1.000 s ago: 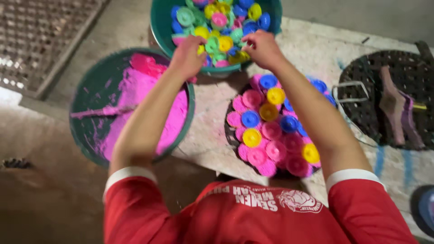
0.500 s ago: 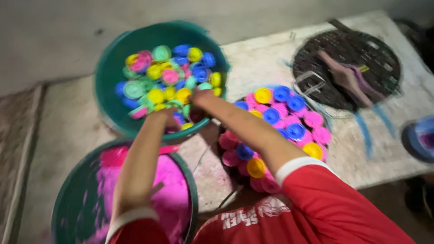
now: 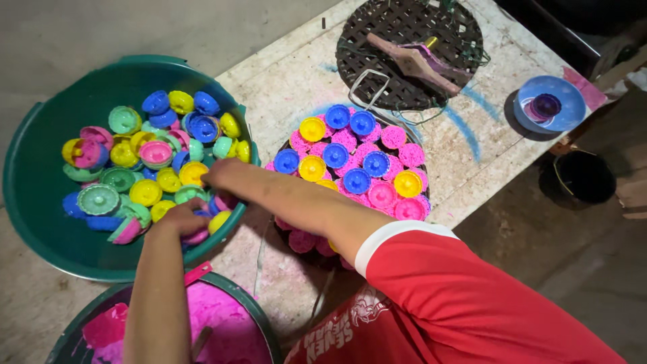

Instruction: The person scoops pink paste from a green basin using a wooden spatula and fills small plastic molds arranged in a circular tray. They repeatedly press the paste into each mold, then place colored plastic caps on top of the filled molds.

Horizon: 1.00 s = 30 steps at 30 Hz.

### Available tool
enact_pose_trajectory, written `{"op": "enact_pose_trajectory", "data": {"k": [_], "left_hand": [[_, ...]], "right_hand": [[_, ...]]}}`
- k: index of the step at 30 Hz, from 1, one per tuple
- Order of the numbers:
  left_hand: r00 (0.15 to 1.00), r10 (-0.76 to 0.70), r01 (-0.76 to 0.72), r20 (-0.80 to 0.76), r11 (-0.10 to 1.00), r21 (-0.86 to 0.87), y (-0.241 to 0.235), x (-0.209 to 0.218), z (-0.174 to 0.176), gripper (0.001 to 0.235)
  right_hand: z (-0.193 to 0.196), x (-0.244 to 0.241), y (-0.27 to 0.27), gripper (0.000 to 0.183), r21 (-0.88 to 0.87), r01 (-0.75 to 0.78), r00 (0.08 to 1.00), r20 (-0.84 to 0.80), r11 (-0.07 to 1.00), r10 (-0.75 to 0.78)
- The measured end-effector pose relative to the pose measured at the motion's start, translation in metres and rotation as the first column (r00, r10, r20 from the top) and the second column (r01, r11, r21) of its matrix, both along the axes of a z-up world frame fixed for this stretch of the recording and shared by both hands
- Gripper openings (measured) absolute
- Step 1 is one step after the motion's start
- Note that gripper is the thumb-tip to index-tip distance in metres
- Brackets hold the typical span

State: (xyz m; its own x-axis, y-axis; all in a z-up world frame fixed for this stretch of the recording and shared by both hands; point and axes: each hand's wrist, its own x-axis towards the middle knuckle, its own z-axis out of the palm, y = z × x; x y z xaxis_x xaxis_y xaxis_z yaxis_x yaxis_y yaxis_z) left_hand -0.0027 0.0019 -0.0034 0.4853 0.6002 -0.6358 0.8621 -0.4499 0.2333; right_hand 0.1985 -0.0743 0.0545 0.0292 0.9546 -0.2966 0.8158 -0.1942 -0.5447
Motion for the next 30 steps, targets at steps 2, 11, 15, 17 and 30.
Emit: {"op": "enact_pose_trajectory", "data": {"k": [2,11,15,17,30], "left_hand": [[1.000,0.005,-0.004,-0.024,1.000,0.021,-0.001,-0.001,-0.005,0.073],[0.988,0.020,-0.002,-0.152,0.993,0.117,-0.002,-0.004,0.016,0.098],[0.995,0.098,-0.104,0.034,0.937,0.335,-0.003,-0.024,0.045,0.100],[0.972,0.216,-0.237,0.098,0.887,0.397,-0.008,-0.032,0.065,0.086],[0.022,0.486,-0.481,0.874,0.771,-0.417,-0.172,0.066,0.214,0.053]], "right_hand": [[0.003,-0.002,0.004,0.046,-0.157,0.132,0.986,-0.082,0.979,-0.146],[0.041,0.012,-0.013,0.042,0.427,0.156,0.987,-0.047,0.890,-0.151],[0.035,0.036,-0.005,0.036,0.580,0.101,0.995,-0.039,0.809,-0.096],[0.038,0.054,-0.003,0.032,0.705,0.136,0.987,-0.156,0.696,-0.035],[0.088,0.281,-0.226,0.028,0.141,0.087,0.665,-0.746,0.986,0.048]]}}
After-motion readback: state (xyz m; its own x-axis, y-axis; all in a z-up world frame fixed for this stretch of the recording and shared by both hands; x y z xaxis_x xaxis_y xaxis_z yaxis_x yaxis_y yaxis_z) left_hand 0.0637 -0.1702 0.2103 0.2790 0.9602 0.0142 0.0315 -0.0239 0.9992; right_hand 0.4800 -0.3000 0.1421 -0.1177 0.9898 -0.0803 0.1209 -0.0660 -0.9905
